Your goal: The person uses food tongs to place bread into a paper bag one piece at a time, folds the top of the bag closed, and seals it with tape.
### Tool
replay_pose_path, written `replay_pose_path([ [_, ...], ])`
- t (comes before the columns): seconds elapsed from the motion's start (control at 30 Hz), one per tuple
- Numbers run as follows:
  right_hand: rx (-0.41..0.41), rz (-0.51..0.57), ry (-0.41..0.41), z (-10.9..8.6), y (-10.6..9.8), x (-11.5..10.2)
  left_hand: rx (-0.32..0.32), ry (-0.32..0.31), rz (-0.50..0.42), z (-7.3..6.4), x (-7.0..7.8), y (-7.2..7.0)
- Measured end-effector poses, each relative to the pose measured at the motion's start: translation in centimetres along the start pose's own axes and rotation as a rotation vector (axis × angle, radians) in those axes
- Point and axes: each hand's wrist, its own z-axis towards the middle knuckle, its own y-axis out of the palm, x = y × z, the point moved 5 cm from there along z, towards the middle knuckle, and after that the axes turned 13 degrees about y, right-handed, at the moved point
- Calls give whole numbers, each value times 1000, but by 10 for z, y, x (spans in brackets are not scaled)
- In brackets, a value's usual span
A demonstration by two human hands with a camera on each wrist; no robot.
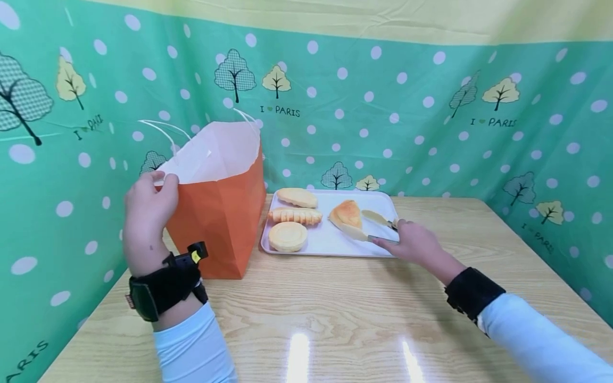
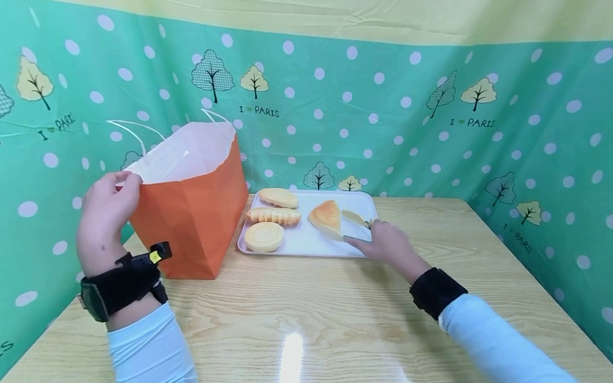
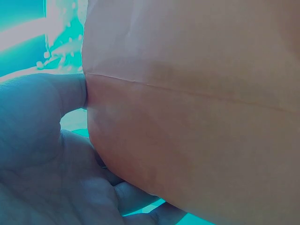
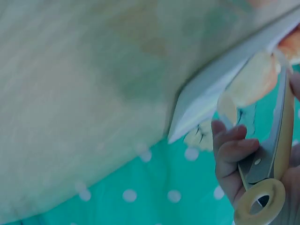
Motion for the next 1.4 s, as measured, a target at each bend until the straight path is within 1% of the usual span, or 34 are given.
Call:
replay_pose_path([
  [0.13, 51, 9, 33, -4, 5, -11, 1, -7, 1, 1, -1, 0],
  [0.3, 114, -24, 47, -2, 7, -16, 1, -2, 7, 1, -1, 1],
  [0.4, 135, -32, 44, 0, 7, -16, 3, 4, 7, 2, -1, 1],
  [0.63, 173, -39, 22, 1, -2, -15, 12, 8, 13, 3, 1, 1],
  [0.83, 206, -42, -18, -3, -13, -11, 1, 58, 53, 2, 7, 3],
  [1.03, 250, -45, -35, -7, -27, -5, -36, 121, 92, 1, 19, 11],
  [1.1, 265, -38, -41, -7, -33, -4, -48, 137, 103, 1, 22, 14],
  [1.27, 272, -30, -39, -7, -51, -4, -66, 190, 151, -1, 32, 18],
  [1.4, 317, -41, -59, -5, -67, -9, -77, 238, 169, -4, 41, 21],
])
